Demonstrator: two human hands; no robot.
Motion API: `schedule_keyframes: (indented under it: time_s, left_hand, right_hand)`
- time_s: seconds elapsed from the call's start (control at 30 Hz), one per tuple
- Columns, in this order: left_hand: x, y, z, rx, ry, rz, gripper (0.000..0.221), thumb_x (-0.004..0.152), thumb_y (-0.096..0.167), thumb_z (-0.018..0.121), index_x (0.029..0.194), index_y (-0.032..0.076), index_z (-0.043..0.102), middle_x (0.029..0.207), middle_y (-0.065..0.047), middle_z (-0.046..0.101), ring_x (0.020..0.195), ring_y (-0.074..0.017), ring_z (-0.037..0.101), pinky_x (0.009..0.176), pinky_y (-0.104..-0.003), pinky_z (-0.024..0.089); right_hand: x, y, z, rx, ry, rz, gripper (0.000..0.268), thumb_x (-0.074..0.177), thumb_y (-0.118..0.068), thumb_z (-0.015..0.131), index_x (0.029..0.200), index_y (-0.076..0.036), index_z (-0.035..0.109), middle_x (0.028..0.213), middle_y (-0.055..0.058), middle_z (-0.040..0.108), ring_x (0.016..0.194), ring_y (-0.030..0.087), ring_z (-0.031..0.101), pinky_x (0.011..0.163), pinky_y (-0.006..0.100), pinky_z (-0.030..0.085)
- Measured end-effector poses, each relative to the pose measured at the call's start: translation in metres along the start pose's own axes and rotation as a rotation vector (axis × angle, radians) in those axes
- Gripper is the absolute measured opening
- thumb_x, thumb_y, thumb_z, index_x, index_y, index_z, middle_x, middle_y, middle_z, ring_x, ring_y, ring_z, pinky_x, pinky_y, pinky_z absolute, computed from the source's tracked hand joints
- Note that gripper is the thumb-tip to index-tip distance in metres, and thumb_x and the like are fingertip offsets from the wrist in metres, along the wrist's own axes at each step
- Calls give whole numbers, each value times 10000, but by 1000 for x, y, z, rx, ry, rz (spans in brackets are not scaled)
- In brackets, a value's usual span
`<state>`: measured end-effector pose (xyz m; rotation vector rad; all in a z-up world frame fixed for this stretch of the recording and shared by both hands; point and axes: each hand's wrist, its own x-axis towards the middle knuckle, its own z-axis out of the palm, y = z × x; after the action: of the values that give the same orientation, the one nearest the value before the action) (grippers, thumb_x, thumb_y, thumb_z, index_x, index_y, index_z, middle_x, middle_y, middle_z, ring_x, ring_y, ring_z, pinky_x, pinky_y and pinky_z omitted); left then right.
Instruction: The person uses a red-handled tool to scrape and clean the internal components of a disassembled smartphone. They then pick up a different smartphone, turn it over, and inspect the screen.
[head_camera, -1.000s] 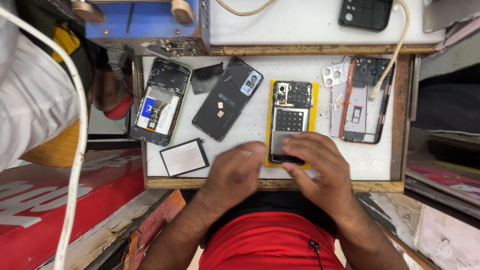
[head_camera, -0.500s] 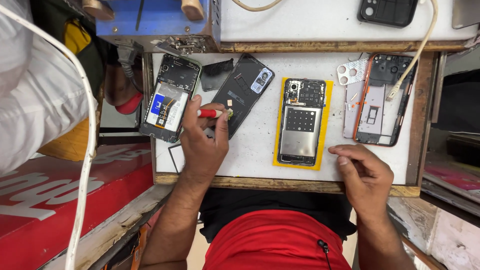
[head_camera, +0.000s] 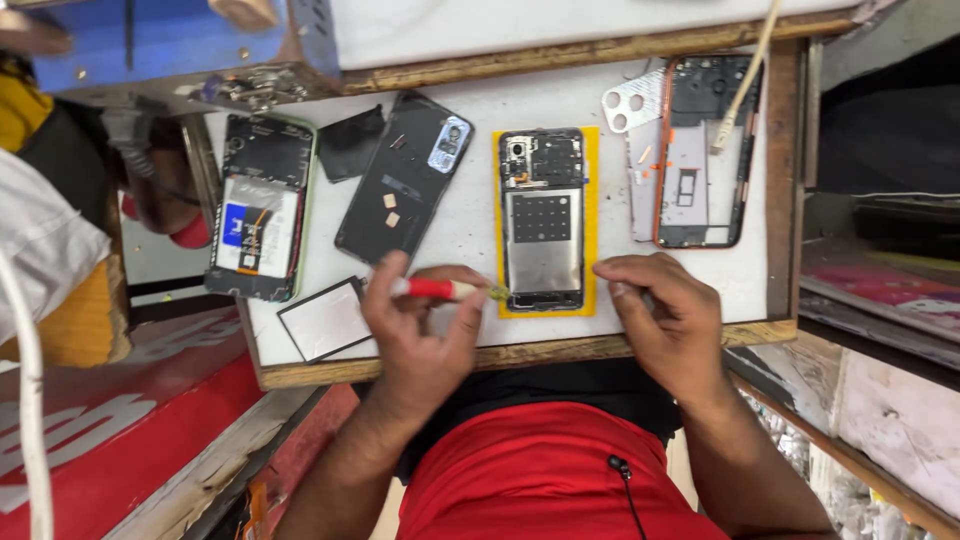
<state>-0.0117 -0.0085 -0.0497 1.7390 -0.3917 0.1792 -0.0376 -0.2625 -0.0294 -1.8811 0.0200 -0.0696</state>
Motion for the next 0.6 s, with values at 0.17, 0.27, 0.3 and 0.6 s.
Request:
schedule_keyframes:
  time_s: [0.17, 0.27, 0.3, 0.6]
  left_hand:
    - [-8, 0, 32, -96, -72, -44, 780, 999, -74, 703, 1517, 122, 155, 1084, -162, 685, 1015, -230, 743, 908, -312, 634]
    - [-7, 0, 34, -97, -67, -66, 777, 1002, -76, 704, 1520, 127, 161, 1084, -157, 688, 1013, -228, 743, 903, -312, 639]
    - [-6, 0, 34, -91, -63, -72, 776, 1004, -75, 703, 1522, 129, 162, 1084, -155, 691, 1010, -227, 742, 901, -313, 640]
    - [11, 2, 21, -61, -33, -54, 774, 1043, -74, 677, 1539, 152, 127, 1107, -163, 703, 1005, -221, 755, 896, -301, 641]
  right_hand:
    - [7, -13, 2, -241, -37, -45, 264, 988, 44, 639, 1202, -78, 731, 1058, 72, 760, 856, 148, 665, 752, 277, 525]
    - [9, -12, 0, -279, -49, -82, 268, 990, 32, 627, 1209, -89, 724, 1112, 77, 772, 919, 176, 702, 803, 306, 554]
    - [8, -11, -1, -287, -50, -85, 266, 991, 27, 623, 1208, -91, 722, 1121, 78, 772, 935, 185, 710, 816, 315, 561]
    - [5, 0, 0, -301, -67, -40, 255, 969, -7, 664, 1190, -116, 729, 1132, 53, 784, 844, 157, 703, 756, 294, 563]
